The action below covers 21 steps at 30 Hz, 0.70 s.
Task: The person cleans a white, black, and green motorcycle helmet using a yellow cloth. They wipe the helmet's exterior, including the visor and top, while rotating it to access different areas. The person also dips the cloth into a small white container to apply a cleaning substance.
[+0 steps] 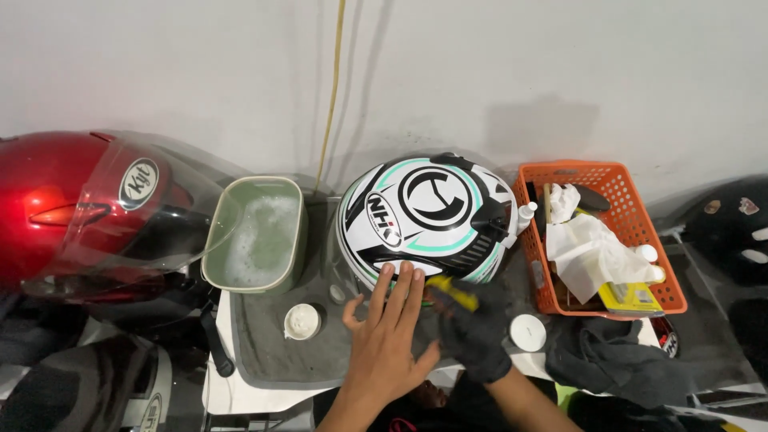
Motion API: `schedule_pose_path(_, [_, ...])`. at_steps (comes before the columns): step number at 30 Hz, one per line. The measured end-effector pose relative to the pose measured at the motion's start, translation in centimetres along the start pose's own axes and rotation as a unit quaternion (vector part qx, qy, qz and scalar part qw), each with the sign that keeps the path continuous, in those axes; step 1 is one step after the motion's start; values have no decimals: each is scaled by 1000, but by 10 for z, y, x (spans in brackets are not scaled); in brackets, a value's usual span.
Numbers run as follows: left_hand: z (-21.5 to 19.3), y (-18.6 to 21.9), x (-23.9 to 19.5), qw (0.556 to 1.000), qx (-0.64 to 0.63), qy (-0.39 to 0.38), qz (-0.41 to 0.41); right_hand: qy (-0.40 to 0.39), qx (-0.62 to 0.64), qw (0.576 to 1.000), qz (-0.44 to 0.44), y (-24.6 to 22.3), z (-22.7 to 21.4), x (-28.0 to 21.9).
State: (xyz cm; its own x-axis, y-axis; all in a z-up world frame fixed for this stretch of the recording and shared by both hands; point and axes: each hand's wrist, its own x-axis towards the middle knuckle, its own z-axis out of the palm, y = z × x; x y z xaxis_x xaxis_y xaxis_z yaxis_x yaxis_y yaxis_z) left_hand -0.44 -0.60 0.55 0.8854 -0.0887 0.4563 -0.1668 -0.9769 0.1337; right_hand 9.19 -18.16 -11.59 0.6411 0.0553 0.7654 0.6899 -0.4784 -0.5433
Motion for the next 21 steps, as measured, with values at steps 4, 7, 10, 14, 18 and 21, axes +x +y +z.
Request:
schedule_pose_path(4, [-1,-2,-1,1000,-17,-17,8,-44,-54,992,-104,-19,-14,19])
schedule_pose_path(7, [1,1,1,1000,-10,-9,0,-11,-65,994,-88,-31,-15,34])
schedule_pose_path(10, [2,3,0,1000,5,-7,-3,-46,-92,990,-98,-33,-22,30])
schedule_pose_path(14, [1,1,0,1000,-10,-8,-4,-19,-23,999,-43,-37,-27,48])
schedule_pose_path(18, [3,2,1,1000,-7,-12,-2,-79,-107,982,-131,-39,-15,28])
schedule_pose_path(21, [2,-1,-1,998,-42,-42,-1,-103,-69,982,-144,-56,-17,36])
